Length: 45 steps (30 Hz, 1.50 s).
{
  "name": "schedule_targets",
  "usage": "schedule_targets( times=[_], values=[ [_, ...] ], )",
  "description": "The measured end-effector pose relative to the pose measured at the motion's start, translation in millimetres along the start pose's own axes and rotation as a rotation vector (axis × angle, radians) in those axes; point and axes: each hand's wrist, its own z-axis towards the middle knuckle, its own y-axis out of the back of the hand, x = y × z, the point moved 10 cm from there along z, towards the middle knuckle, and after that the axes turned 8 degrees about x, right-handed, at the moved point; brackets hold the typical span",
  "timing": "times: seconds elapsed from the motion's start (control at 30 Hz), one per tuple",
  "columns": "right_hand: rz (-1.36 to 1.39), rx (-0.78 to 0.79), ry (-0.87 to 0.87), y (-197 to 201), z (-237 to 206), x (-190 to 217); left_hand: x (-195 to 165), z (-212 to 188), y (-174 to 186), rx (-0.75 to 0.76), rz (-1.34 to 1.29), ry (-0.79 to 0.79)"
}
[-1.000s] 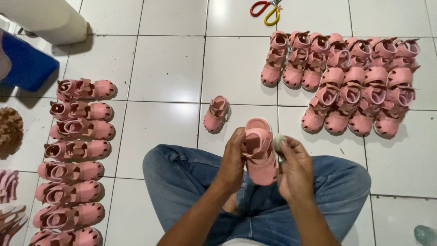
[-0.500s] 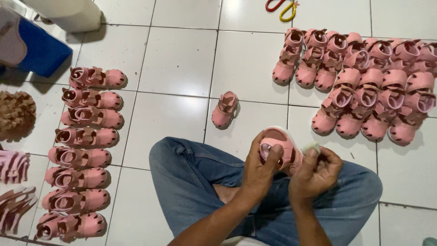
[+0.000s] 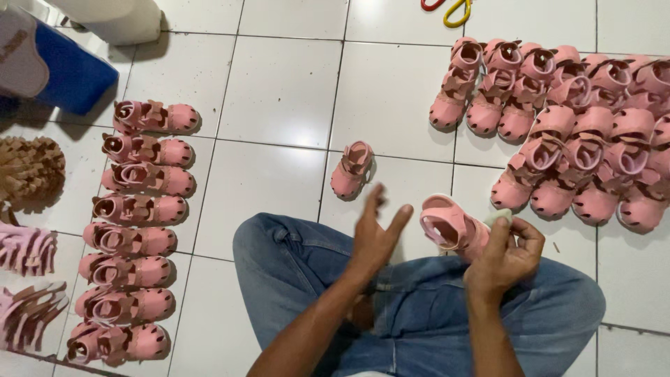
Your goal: The person sits on the floor among many pink baby shoes, opens a glue bottle, and uses a sponge to apply glue to shoe parts one at a time, then places each finished shoe back into rows on the floor. They handle the shoes, glue bottle, and sponge repeatedly across the batch.
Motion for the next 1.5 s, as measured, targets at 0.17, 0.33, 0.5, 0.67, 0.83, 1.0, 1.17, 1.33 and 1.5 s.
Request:
schedule_targets(
  times=[0.17, 0.33, 0.5, 0.67, 0.83, 1.0, 1.17, 1.33, 1.5],
  values=[
    [-0.155, -0.046, -0.114, 1.3, 14.9, -32.8, -18.1, 75.7, 67.2, -0.365, 0.519, -0.152],
    [-0.151, -0.03, -0.19, -4.9, 16.6, -49.7, -19.4, 110.4, 53.9, -0.24, 0.747, -0.182],
    [-0.011, -0.08, -0.321, -1.2, 21.6, -68.7, -17.1, 102.5, 60.0, -0.226, 0.748, -0.275],
    [0.154, -0.063, -0.432, -8.9, 26.4, -80.2, 10.2, 108.7, 64.8, -0.042, 0.583, -0.099],
    [0.063, 0.048, -0.497, 2.0, 50.2, -69.0, -36.2, 69.7, 61.4, 0.224, 0.269, -0.418],
    [-0.015, 0.234, -0.402, -5.5, 85.3, -31.8, -93.2, 11.3, 60.0, 0.377, 0.309, -0.518],
    [0.004, 0.432, -0.334, -38.7, 80.4, 1.8, -107.2, -12.0, 65.3, 0.464, 0.288, -0.349],
    [-0.125, 0.5, -0.387, -56.0, 68.1, 12.1, -107.0, -29.0, 77.4, 0.471, 0.386, -0.364],
    [-0.22, 0.632, -0.362, -88.4, 45.0, 11.3, -100.6, -51.3, 89.0, 0.505, 0.361, -0.408]
  ],
)
